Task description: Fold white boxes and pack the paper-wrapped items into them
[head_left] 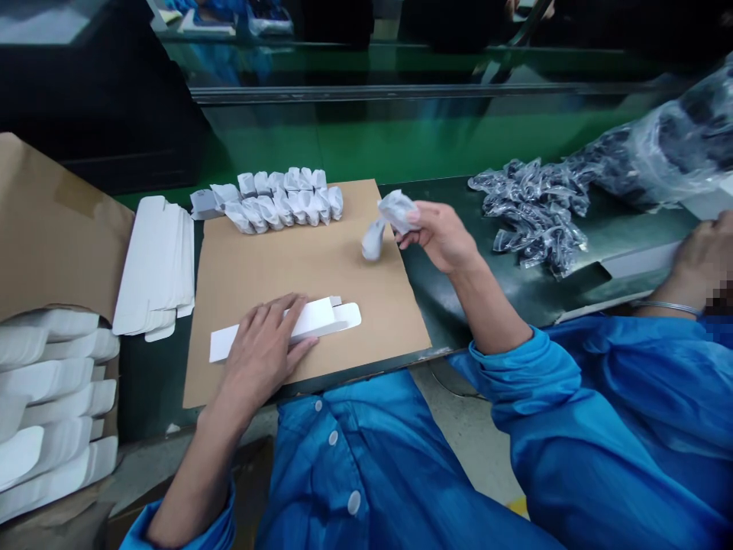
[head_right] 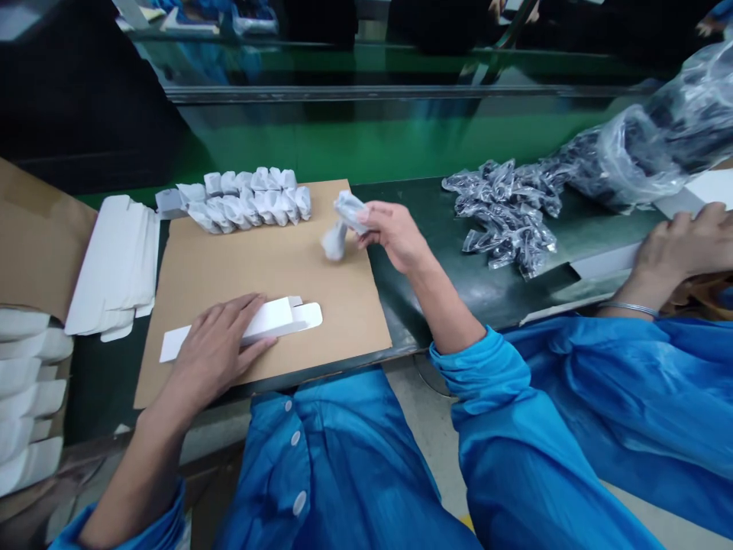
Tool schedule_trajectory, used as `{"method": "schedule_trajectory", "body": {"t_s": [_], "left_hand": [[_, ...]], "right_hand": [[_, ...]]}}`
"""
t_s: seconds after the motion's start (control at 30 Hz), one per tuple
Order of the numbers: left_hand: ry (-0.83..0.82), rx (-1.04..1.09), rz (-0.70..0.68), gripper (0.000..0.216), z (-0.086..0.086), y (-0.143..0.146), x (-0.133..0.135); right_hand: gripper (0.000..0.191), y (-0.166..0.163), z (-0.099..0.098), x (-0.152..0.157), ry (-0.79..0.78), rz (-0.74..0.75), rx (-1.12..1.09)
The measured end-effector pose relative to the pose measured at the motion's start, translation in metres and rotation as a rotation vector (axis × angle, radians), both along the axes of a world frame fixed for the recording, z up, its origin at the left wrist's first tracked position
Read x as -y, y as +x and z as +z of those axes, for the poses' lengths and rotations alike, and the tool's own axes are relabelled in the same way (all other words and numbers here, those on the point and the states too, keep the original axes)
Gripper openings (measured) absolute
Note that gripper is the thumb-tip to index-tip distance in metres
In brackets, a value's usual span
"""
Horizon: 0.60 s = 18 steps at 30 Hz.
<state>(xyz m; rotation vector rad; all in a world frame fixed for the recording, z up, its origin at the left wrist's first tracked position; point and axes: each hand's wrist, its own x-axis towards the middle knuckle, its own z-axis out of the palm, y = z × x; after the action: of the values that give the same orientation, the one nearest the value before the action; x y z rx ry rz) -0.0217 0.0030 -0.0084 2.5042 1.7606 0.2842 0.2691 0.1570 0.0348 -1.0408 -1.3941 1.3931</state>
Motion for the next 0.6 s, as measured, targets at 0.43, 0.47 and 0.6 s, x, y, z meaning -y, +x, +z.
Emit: {"method": "schedule_trajectory", "body": {"t_s": [0.43, 0.47, 0.6], "left_hand": [[0.033, 0.121, 0.016, 0.076, 0.018, 0.006, -0.004], [0.053, 0.183, 0.028, 0.08, 0.025, 0.012, -0.01], [0.023, 0.501, 0.061, 0.1, 0.047, 0.044, -0.058]], "right_hand": [[0.027, -0.013, 0.021, -0.004, -0.036, 0.228, 0.004], [0.027, -0.015, 0.022, -0.002, -0.031, 0.26, 0.005], [0.028, -0.023, 0.029, 0.004, -0.051, 0.338, -0.003]]}}
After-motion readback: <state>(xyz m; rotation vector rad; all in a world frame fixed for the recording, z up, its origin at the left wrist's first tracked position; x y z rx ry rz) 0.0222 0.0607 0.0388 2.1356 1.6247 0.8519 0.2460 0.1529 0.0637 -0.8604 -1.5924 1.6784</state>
